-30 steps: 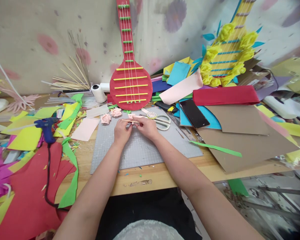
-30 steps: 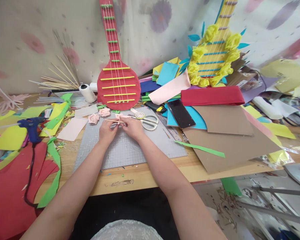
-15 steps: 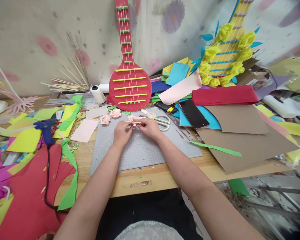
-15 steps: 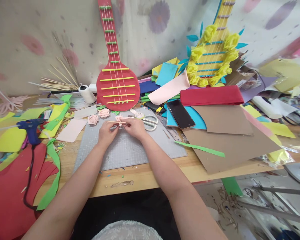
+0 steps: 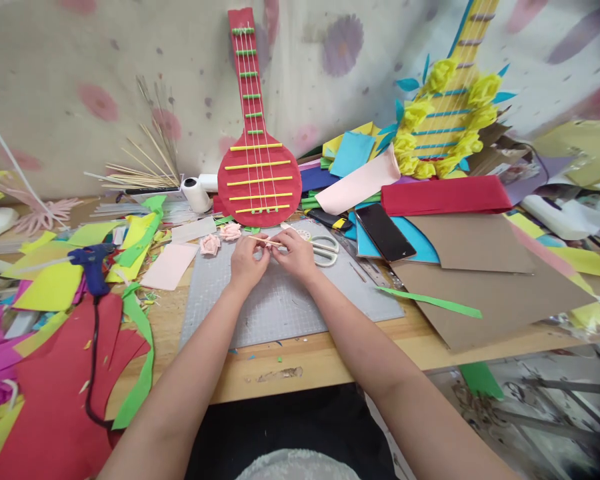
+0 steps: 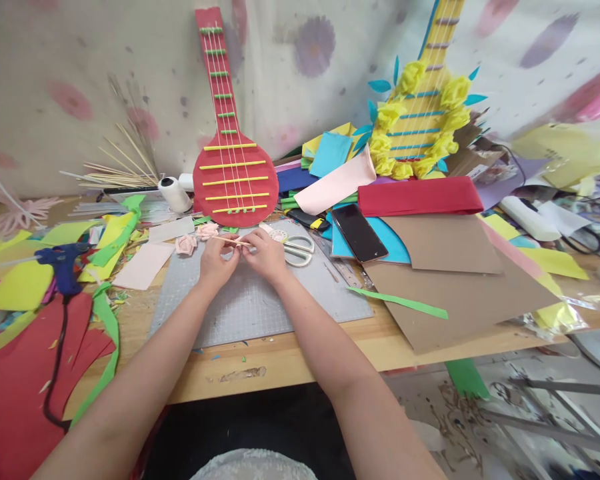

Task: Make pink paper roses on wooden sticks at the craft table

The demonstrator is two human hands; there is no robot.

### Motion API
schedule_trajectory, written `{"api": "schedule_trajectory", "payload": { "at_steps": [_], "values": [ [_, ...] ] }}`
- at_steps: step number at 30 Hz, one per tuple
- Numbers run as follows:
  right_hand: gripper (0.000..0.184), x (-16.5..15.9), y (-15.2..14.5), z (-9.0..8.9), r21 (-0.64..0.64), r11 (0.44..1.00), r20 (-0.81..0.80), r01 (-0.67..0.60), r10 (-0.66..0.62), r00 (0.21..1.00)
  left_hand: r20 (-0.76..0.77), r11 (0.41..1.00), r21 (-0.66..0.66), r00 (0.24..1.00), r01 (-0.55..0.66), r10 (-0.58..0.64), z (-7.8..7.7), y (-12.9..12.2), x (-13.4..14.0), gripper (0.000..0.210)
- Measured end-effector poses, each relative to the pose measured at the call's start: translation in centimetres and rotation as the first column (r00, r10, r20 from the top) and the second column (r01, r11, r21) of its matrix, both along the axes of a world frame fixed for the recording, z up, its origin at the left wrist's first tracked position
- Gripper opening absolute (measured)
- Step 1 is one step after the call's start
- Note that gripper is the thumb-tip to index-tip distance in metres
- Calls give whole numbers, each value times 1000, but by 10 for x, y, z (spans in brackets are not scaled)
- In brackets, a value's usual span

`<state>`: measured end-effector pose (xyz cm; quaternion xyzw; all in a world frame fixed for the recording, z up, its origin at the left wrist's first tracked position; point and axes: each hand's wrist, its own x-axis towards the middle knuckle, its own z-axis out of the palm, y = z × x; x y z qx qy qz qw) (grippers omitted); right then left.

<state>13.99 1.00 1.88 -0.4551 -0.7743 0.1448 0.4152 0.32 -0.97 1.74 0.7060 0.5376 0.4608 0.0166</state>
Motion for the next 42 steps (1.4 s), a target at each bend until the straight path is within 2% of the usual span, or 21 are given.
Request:
{"api": "schedule_trajectory", "payload": {
  "at_steps": [4,10,17,22,27,32,42],
  "values": [
    [16,0,2,0,-18,1000,-49,3,-3,999,-35,1000,20,999,-11,12,3,3,-2,10],
    [22,0,3,-3,-91,991,-74,-102,96,993,-82,996,-20,993,-84,82,-3,2,-2,18],
    [18,-1,0,-5,-165,982,-107,-95,78,991,-102,988,-27,983,-155,152,-9,-1,5,18],
    [19,0,2,-7,-171,982,-115,-84,65,991,-94,988,-6,984,-152,151,-16,1,3,20],
    [24,4,4,-11,-190,975,-79,-110,97,992,-91,989,-27,986,-143,140,-18,-3,1,29],
    [31,7,4,-11,-209,969,-83,-135,120,989,-92,990,-58,988,-131,125,-18,-7,-1,29],
    [28,0,-1,-15,-271,960,-22,-77,74,997,-68,987,-120,993,-106,98,-22,-6,2,32]
  ]
}}
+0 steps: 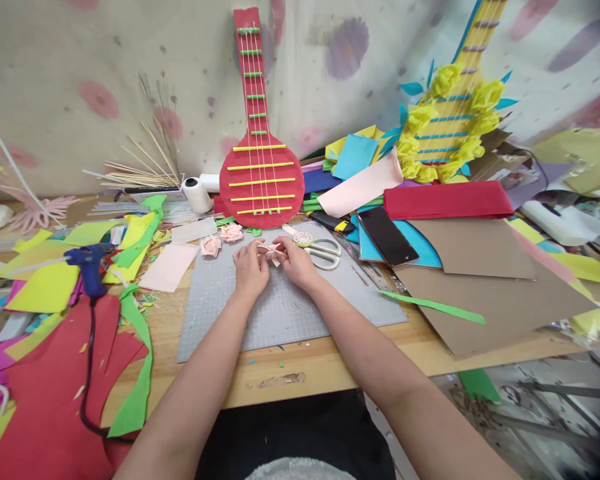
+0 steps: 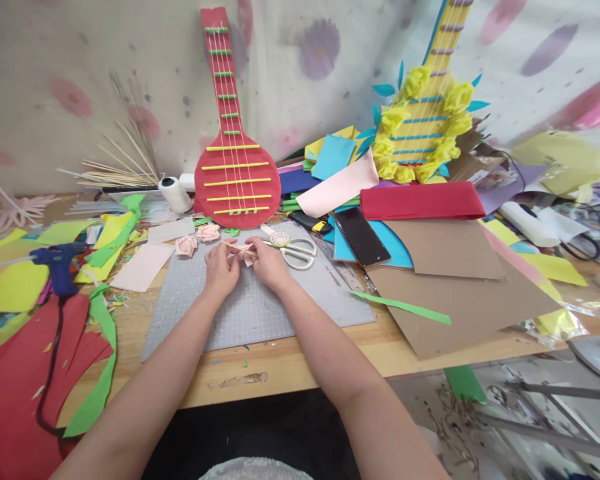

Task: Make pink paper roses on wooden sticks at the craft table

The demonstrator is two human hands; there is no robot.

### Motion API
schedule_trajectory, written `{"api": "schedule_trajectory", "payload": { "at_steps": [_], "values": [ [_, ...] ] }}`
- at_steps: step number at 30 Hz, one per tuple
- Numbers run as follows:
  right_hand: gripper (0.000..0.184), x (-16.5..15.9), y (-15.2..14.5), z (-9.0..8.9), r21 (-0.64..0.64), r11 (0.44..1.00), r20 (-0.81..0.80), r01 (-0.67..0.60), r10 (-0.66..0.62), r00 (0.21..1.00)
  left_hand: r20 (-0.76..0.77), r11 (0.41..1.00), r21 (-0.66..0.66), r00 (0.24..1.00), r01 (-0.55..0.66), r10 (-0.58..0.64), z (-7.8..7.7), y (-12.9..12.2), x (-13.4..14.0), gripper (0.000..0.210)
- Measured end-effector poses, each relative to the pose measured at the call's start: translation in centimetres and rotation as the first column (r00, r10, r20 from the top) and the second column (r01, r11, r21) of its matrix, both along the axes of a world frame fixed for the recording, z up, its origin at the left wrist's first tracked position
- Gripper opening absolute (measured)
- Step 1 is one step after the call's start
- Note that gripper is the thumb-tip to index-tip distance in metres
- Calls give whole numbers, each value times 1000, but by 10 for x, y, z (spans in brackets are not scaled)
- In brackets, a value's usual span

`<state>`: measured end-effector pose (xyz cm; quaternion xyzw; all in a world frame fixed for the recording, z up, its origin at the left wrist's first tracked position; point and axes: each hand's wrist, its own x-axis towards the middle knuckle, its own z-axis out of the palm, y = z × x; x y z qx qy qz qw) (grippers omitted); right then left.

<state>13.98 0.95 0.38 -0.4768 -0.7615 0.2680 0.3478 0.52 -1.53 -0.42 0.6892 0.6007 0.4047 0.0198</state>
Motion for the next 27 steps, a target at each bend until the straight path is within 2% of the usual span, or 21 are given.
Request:
{"api": "schedule_trajectory", "payload": {
  "at_steps": [9,16,21,27],
  "values": [
    [30,-3,1,0,-25,1000,-35,4,-5,999,32,1000,-4,999,-8,8,2,2,2,39],
    [34,-2,0,-2,-11,1000,-18,4,-4,1000,-96,991,-77,988,110,-117,5,8,0,42],
    [35,0,2,-3,-6,999,13,32,-32,999,-62,985,-126,990,117,-125,11,9,-3,49],
    [35,0,-1,-2,-19,1000,28,9,-9,1000,-70,979,-140,985,146,-156,12,12,-7,50]
  ]
}}
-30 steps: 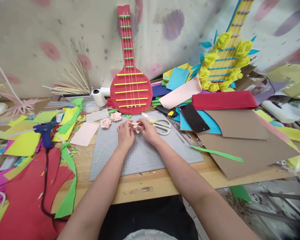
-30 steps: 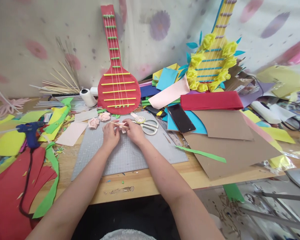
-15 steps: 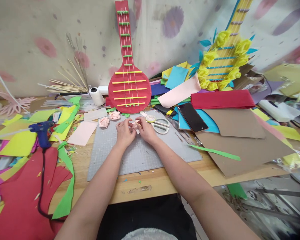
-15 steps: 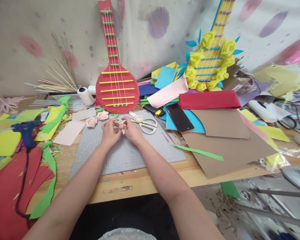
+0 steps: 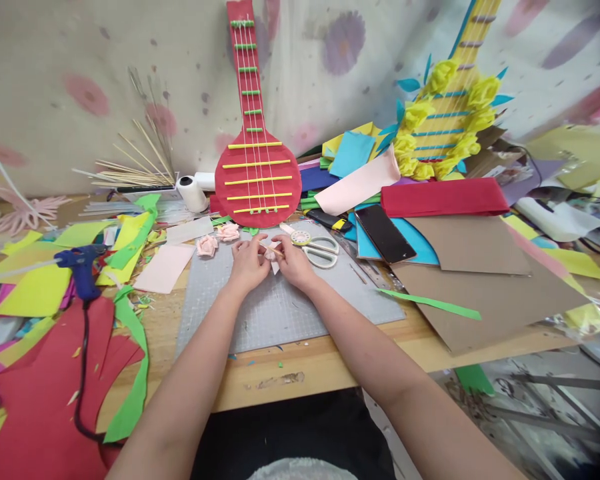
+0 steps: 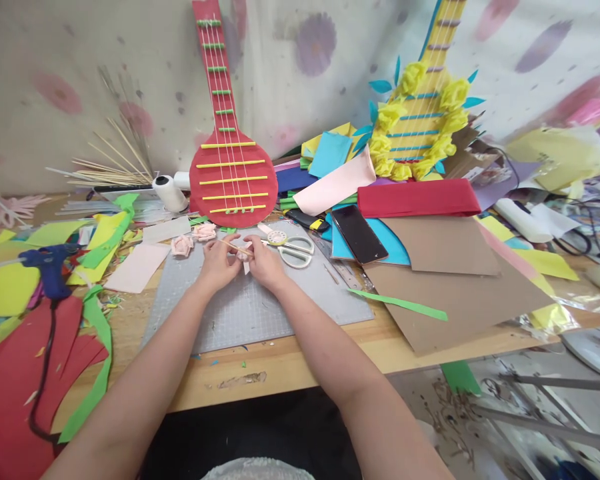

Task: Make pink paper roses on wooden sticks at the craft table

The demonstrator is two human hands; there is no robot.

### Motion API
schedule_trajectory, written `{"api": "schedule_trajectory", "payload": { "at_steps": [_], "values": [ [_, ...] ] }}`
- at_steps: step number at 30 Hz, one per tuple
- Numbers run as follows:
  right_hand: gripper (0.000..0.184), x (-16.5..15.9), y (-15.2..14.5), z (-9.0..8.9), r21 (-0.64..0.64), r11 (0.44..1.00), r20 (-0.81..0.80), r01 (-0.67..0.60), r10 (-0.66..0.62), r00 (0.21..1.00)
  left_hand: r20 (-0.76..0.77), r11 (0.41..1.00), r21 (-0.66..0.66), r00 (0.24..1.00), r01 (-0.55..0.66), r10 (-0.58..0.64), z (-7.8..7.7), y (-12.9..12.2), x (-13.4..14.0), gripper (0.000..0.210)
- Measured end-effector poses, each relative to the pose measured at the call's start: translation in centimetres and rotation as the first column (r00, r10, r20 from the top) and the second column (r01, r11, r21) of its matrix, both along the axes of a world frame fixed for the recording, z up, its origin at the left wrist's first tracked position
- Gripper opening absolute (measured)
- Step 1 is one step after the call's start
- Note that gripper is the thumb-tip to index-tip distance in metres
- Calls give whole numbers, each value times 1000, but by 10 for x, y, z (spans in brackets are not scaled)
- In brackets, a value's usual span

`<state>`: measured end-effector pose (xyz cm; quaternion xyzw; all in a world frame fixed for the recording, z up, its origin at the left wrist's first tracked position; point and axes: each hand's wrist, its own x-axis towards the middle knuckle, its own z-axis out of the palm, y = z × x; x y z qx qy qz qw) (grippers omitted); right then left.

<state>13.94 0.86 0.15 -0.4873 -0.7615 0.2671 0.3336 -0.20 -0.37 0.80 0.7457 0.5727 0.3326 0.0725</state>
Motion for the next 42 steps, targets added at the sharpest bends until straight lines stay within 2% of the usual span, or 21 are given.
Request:
{"api": "schedule_trajectory", "payload": {
  "at_steps": [7,13,21,25,28,30,33,35,38,40,42],
  "values": [
    [34,1,-1,0,1,999,-151,-41,41,988,101,999,-23,994,-42,44,-1,4,2,48],
    [38,3,-1,-2,13,997,-150,-81,82,985,184,997,-44,981,-59,66,-4,3,1,49],
    [37,3,-2,-2,5,989,-138,-145,144,980,-26,999,-30,999,-40,39,1,2,1,40],
    [36,2,-3,-2,-32,990,-152,-141,135,979,-34,998,-35,998,-49,48,1,1,2,41],
    [39,1,-2,-4,-49,992,-169,-115,105,980,44,996,-47,996,-73,75,1,0,2,41],
    [40,1,-1,-5,-39,997,-187,-71,63,980,152,989,-28,977,-144,147,2,-1,1,43],
    [37,0,1,-6,3,1000,-216,-16,16,976,388,959,10,885,-284,258,3,-5,-1,38],
    [34,0,2,-6,22,1000,-224,7,-2,974,542,949,3,798,-315,264,2,-7,-1,30],
    [35,-1,2,-7,24,999,-229,22,-15,973,658,975,-93,723,-199,211,-1,-12,1,24],
    [37,-2,2,-6,15,1000,-232,11,-7,973,637,980,-180,750,-83,180,-2,-14,4,29],
    [38,-2,0,-5,5,1000,-232,-4,5,973,567,969,-245,806,-36,173,-4,-16,6,32]
  ]
}}
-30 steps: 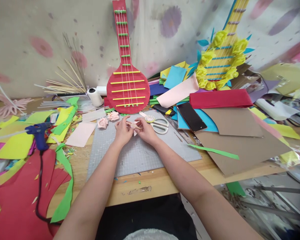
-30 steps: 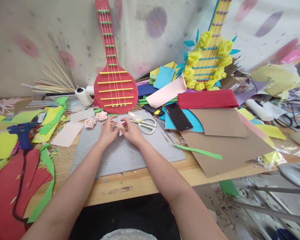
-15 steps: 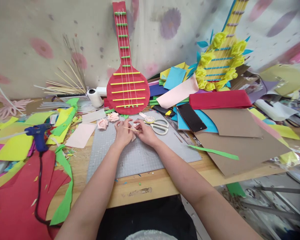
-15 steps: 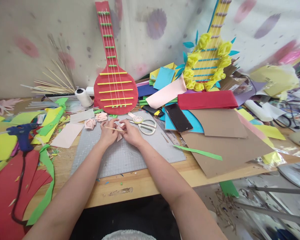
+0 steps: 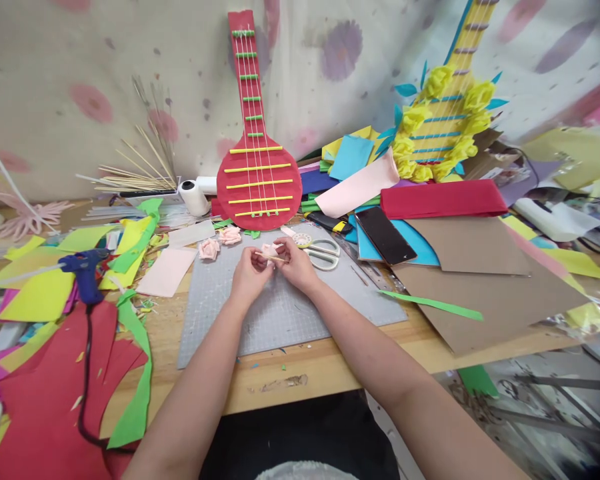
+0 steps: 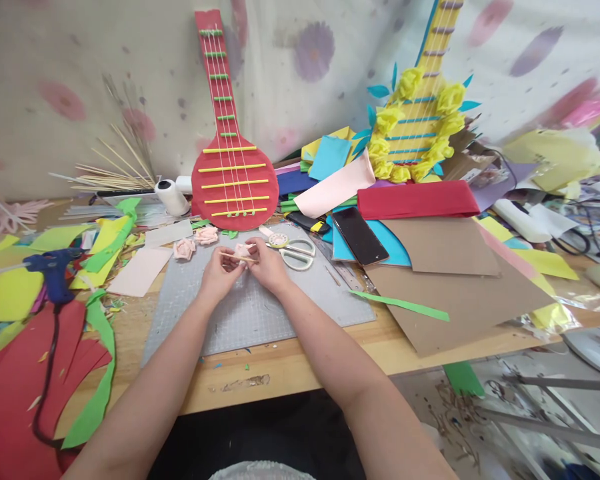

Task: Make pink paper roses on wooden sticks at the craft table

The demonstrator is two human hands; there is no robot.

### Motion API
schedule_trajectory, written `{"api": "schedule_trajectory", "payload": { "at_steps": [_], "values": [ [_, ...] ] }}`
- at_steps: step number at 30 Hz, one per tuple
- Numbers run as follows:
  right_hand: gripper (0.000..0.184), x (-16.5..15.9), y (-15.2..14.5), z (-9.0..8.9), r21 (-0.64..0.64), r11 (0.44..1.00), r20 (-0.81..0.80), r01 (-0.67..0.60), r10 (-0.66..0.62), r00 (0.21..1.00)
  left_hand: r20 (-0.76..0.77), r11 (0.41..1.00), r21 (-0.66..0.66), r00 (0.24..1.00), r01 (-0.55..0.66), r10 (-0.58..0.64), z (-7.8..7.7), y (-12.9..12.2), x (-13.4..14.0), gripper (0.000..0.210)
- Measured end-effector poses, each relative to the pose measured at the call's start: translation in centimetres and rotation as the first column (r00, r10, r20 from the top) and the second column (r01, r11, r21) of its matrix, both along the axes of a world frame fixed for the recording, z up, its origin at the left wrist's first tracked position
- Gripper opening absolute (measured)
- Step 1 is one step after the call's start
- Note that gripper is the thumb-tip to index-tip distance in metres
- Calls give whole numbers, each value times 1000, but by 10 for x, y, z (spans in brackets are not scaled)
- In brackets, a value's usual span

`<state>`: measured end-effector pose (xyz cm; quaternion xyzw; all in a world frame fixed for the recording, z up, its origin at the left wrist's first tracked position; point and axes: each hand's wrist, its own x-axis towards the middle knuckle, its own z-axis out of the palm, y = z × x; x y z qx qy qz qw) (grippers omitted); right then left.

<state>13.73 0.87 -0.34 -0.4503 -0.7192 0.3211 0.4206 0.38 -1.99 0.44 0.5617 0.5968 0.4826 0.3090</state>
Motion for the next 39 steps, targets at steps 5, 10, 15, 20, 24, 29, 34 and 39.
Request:
{"api": "schedule_trajectory", "payload": {
  "at_steps": [5,10,15,20,24,29,34,39],
  "values": [
    [34,3,-1,7,39,992,-43,122,-120,992,-179,998,-15,982,-59,55,-1,-1,-3,19],
    [33,8,7,2,-86,950,-12,301,-303,953,-329,993,52,937,-110,121,-5,3,-12,12],
    [38,4,9,-5,-198,975,-24,104,-111,994,-220,994,98,973,-52,72,-9,7,-14,11],
    [36,-1,10,-6,-180,983,-164,31,-61,984,-203,989,144,978,-21,50,-9,8,-13,12],
    [36,-2,11,-3,-220,973,-299,-65,-4,954,-217,988,126,969,-93,119,-7,9,-16,12],
    [28,-2,6,1,-137,989,-182,58,-82,980,-1,965,106,971,-238,239,-7,12,-15,21],
    [26,-1,3,4,46,984,35,169,-171,985,527,978,-171,828,-117,192,1,11,0,24],
    [27,-2,1,10,120,983,138,138,-154,978,640,954,-299,736,-27,221,11,14,11,24]
  ]
}}
